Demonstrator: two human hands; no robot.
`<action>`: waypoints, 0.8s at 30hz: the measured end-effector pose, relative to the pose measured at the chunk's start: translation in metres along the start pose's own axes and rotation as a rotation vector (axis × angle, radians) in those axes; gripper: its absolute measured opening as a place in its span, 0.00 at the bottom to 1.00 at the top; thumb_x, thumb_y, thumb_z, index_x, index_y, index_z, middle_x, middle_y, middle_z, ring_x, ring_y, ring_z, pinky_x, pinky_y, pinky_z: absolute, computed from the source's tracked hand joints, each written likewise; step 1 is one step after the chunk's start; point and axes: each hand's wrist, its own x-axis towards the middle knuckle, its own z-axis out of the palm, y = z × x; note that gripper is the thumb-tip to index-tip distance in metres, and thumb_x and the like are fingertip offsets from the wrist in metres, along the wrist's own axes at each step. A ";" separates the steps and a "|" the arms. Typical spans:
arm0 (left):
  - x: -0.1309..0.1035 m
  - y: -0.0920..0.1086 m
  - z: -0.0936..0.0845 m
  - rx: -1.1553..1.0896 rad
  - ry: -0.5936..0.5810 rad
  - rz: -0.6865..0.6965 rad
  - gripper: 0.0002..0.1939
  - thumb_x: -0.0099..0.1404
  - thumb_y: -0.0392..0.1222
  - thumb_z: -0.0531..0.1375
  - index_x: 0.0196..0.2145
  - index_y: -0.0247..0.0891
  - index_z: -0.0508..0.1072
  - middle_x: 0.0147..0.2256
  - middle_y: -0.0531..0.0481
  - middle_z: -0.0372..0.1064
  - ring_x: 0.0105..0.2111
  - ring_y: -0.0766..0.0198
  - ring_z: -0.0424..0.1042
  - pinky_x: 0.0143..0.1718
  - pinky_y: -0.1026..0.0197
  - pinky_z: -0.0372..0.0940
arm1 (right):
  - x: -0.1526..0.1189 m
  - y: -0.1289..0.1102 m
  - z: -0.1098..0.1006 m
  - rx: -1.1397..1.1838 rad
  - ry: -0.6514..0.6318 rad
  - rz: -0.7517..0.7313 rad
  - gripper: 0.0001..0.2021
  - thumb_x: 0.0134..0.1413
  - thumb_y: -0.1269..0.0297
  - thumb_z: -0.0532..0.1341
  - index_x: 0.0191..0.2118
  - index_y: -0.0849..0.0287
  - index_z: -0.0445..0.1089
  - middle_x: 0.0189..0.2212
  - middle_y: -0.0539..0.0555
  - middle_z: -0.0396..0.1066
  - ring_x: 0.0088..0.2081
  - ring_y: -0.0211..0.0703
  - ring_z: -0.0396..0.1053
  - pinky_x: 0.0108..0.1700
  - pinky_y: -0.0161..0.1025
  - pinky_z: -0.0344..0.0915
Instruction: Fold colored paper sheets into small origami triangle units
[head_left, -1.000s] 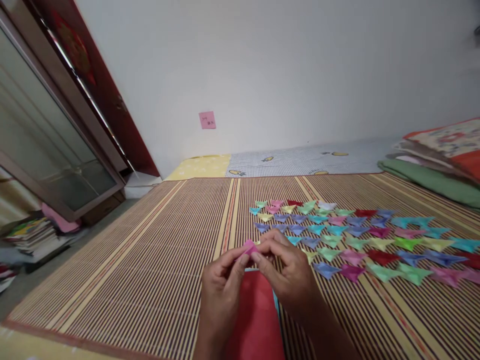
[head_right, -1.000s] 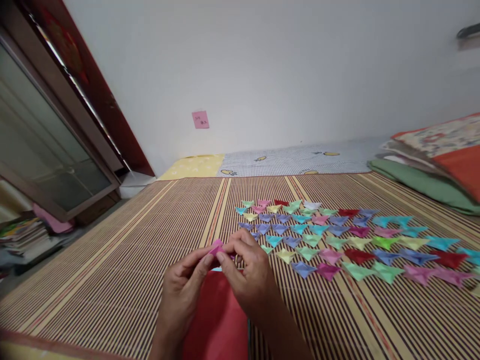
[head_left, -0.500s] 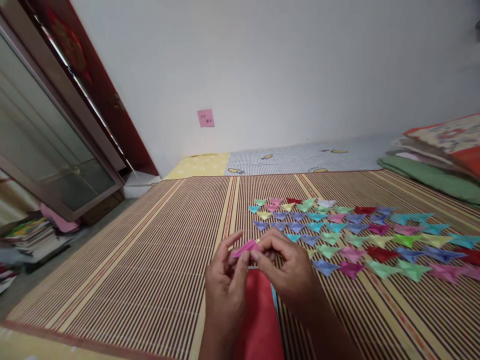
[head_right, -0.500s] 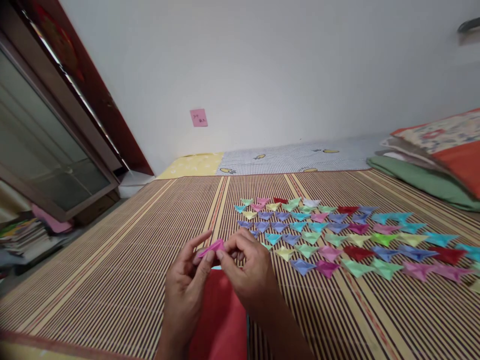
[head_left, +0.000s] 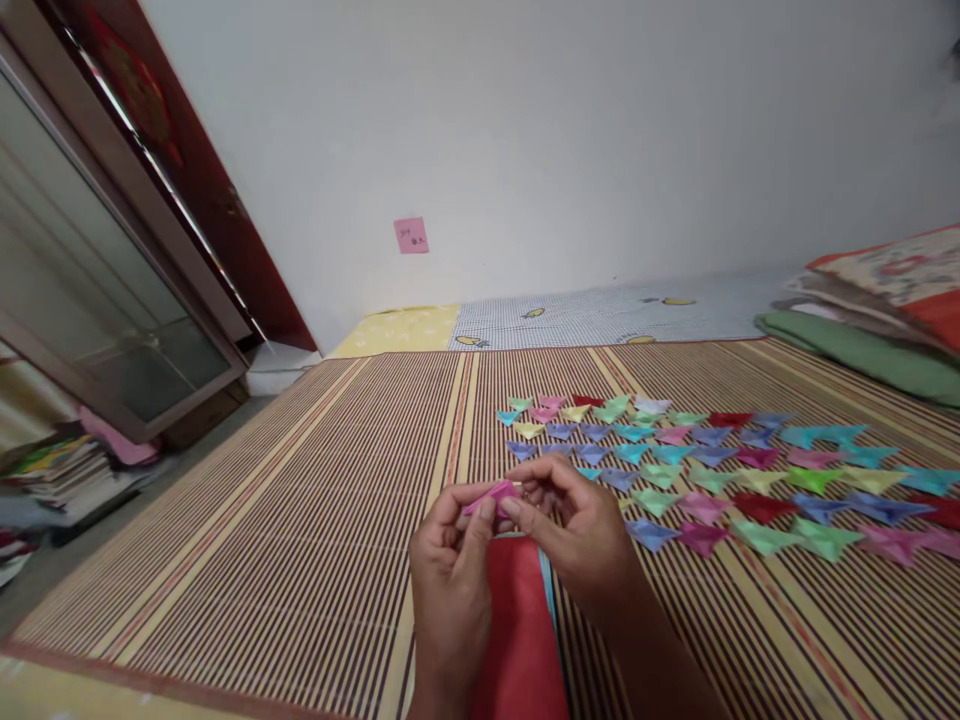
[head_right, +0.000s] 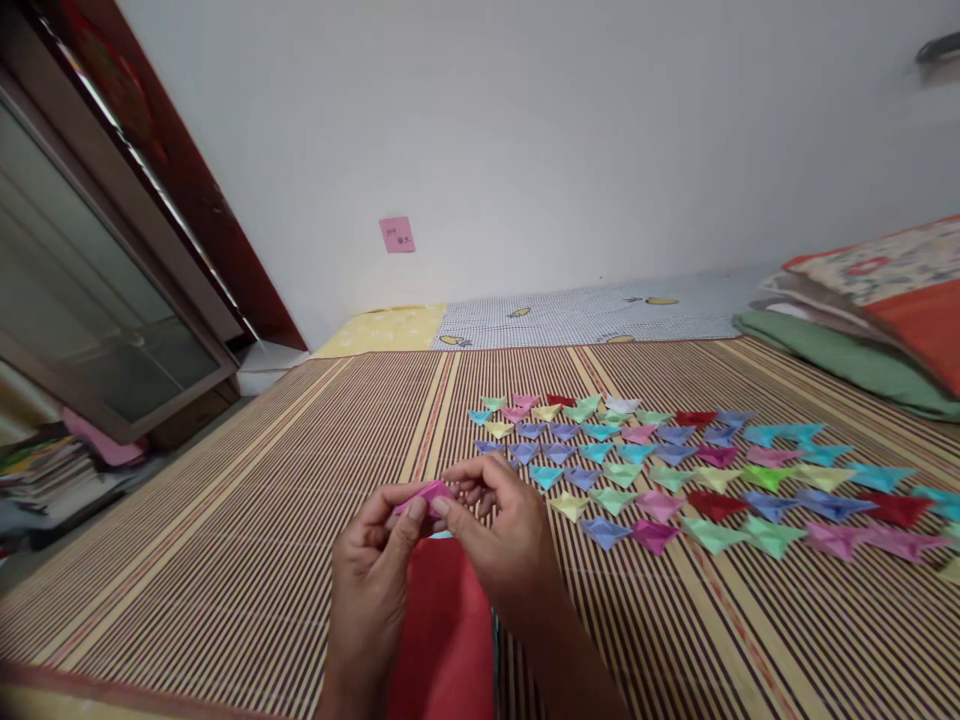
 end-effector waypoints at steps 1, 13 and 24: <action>0.000 0.000 0.001 -0.014 0.000 -0.003 0.09 0.67 0.45 0.66 0.40 0.36 0.78 0.35 0.47 0.80 0.35 0.60 0.80 0.40 0.60 0.73 | 0.000 -0.001 0.000 0.002 -0.007 -0.031 0.03 0.56 0.67 0.65 0.38 0.55 0.75 0.33 0.51 0.70 0.33 0.42 0.68 0.35 0.40 0.66; 0.005 0.006 -0.009 0.148 -0.176 -0.030 0.15 0.69 0.48 0.62 0.29 0.35 0.79 0.25 0.49 0.76 0.25 0.65 0.72 0.29 0.65 0.65 | 0.003 -0.003 -0.006 0.025 -0.132 -0.094 0.10 0.66 0.65 0.58 0.36 0.56 0.77 0.31 0.51 0.72 0.36 0.43 0.71 0.40 0.41 0.65; 0.002 0.000 -0.006 0.191 0.093 0.060 0.14 0.68 0.49 0.63 0.29 0.38 0.77 0.22 0.53 0.74 0.23 0.66 0.70 0.29 0.66 0.65 | -0.002 -0.001 -0.006 -0.022 -0.167 0.069 0.14 0.66 0.58 0.58 0.33 0.60 0.73 0.25 0.49 0.67 0.27 0.39 0.62 0.30 0.37 0.58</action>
